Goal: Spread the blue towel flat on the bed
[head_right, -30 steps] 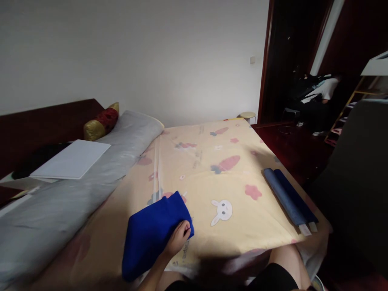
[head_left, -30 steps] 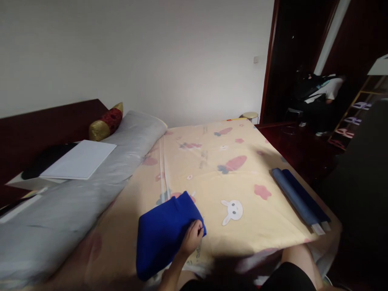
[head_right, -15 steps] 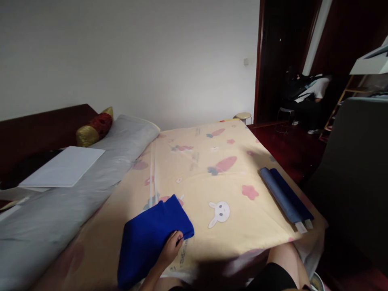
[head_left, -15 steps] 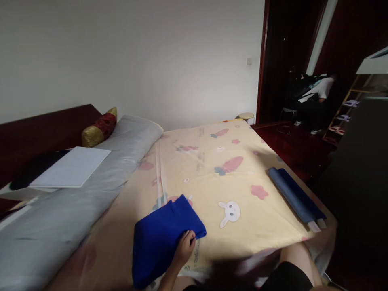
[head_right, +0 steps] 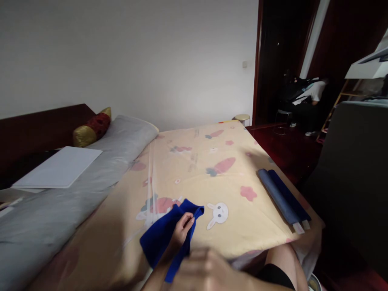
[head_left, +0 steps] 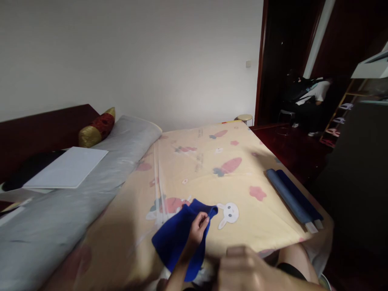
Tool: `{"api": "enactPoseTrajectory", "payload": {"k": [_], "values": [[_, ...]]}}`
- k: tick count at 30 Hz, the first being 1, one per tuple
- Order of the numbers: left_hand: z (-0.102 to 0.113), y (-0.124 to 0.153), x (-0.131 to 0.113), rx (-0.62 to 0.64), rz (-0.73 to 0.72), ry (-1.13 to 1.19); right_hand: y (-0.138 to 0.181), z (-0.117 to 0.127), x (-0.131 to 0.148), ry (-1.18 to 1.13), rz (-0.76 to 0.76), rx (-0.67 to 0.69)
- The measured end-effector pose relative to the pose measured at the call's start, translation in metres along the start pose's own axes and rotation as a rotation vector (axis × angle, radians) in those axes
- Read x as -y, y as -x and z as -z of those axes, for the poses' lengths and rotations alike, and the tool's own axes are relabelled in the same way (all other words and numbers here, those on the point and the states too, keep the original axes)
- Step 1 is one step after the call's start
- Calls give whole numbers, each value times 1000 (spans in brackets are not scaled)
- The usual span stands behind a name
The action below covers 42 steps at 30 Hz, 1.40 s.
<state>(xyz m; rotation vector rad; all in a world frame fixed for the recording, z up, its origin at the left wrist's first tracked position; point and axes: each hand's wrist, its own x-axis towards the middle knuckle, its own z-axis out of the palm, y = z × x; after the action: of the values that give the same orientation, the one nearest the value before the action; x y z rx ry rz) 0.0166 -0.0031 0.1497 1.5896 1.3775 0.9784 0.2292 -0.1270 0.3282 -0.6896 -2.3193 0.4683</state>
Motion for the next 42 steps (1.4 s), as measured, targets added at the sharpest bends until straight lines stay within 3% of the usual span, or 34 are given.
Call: {"api": "enactPoseTrajectory", "payload": {"k": [4,6,11,15,18,22,26,30,33,36,38,42], "values": [[-19,4,-48,8,-36,128,-9,-12,-60,82,-452,-73],[-26,9,-71,49,-39,237,-6,-15,-78,6,-593,-71],[-30,24,-111,121,-24,427,0,-13,-82,-144,-525,-130],[-28,30,-120,154,-34,465,5,-9,-79,-115,-441,-171],[-23,32,-123,110,-71,429,9,-4,-81,-93,-375,-272],[-12,33,-129,-88,-138,258,11,9,-85,-231,-527,-464],[1,31,-135,-213,-160,205,8,24,-87,-535,-707,-510],[22,34,-147,-140,-202,128,9,43,-85,-714,-748,-391],[48,43,-163,92,-200,-41,14,65,-79,-705,-649,-81],[76,55,-176,303,-197,-259,21,88,-70,-472,-601,156],[90,61,-180,315,-228,-377,24,100,-65,-302,-573,207],[111,59,-172,153,-295,-463,27,113,-58,-84,-503,221]]}}
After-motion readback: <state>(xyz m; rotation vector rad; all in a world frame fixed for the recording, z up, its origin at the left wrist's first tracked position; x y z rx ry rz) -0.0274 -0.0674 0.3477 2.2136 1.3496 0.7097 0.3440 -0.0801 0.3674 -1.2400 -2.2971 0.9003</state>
